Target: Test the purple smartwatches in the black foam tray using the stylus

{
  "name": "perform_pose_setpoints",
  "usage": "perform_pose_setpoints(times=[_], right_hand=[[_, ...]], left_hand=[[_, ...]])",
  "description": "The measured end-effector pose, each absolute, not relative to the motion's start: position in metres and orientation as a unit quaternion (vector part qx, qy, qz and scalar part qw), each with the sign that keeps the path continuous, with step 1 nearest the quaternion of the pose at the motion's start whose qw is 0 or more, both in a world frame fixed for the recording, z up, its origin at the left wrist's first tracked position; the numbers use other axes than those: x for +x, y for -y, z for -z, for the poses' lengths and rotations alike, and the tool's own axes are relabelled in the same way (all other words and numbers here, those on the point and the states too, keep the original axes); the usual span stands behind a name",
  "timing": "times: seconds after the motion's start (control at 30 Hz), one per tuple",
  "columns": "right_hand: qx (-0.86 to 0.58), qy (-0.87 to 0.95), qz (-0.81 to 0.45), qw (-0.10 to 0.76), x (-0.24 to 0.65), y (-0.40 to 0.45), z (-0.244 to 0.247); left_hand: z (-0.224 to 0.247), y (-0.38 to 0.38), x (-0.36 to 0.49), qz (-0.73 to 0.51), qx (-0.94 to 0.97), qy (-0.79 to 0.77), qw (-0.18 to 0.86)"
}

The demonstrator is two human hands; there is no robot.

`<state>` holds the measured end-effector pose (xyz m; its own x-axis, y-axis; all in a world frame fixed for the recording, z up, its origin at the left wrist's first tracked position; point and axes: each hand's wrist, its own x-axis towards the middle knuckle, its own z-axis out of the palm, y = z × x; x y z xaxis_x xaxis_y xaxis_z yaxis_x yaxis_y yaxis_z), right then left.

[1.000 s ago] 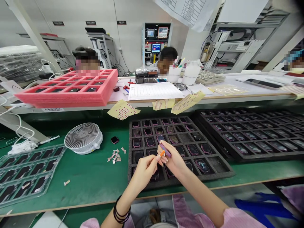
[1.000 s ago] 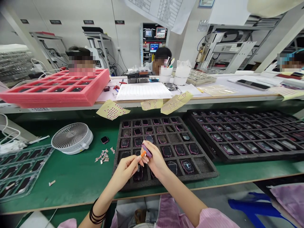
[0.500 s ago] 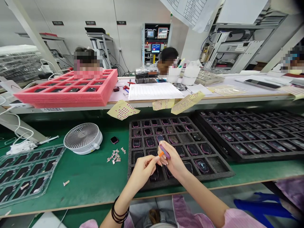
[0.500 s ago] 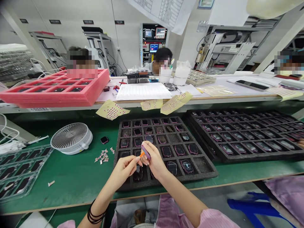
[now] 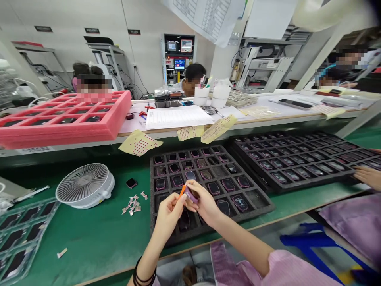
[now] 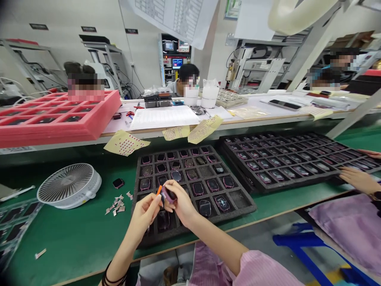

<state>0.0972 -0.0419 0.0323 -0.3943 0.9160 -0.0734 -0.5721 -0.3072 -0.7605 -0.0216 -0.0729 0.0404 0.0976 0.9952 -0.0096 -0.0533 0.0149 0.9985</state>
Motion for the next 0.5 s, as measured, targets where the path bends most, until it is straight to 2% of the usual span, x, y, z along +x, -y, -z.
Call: perform_pose_setpoints(times=[0.17, 0.23, 0.3, 0.33, 0.37, 0.5], right_hand=[[-0.317, 0.478, -0.671, 0.470, 0.106, 0.037, -0.025], [-0.373, 0.549, -0.578, 0.474, 0.127, 0.018, -0.026], [-0.469, 0.624, -0.412, 0.470, 0.159, -0.010, -0.028], [-0.531, 0.655, -0.303, 0.444, 0.177, -0.025, -0.028], [-0.554, 0.662, -0.267, 0.429, 0.194, -0.040, -0.028], [-0.591, 0.687, -0.217, 0.363, 0.237, -0.080, -0.015]], left_hand=[[-0.038, 0.075, -0.030, -0.474, 0.500, -0.479, 0.543], [-0.034, 0.076, -0.050, -0.480, 0.496, -0.515, 0.508], [-0.029, 0.077, -0.079, -0.486, 0.508, -0.576, 0.417], [-0.026, 0.076, -0.094, -0.465, 0.524, -0.614, 0.363], [-0.024, 0.076, -0.110, -0.431, 0.535, -0.659, 0.307], [-0.012, 0.074, -0.154, -0.229, 0.506, -0.808, 0.197]])
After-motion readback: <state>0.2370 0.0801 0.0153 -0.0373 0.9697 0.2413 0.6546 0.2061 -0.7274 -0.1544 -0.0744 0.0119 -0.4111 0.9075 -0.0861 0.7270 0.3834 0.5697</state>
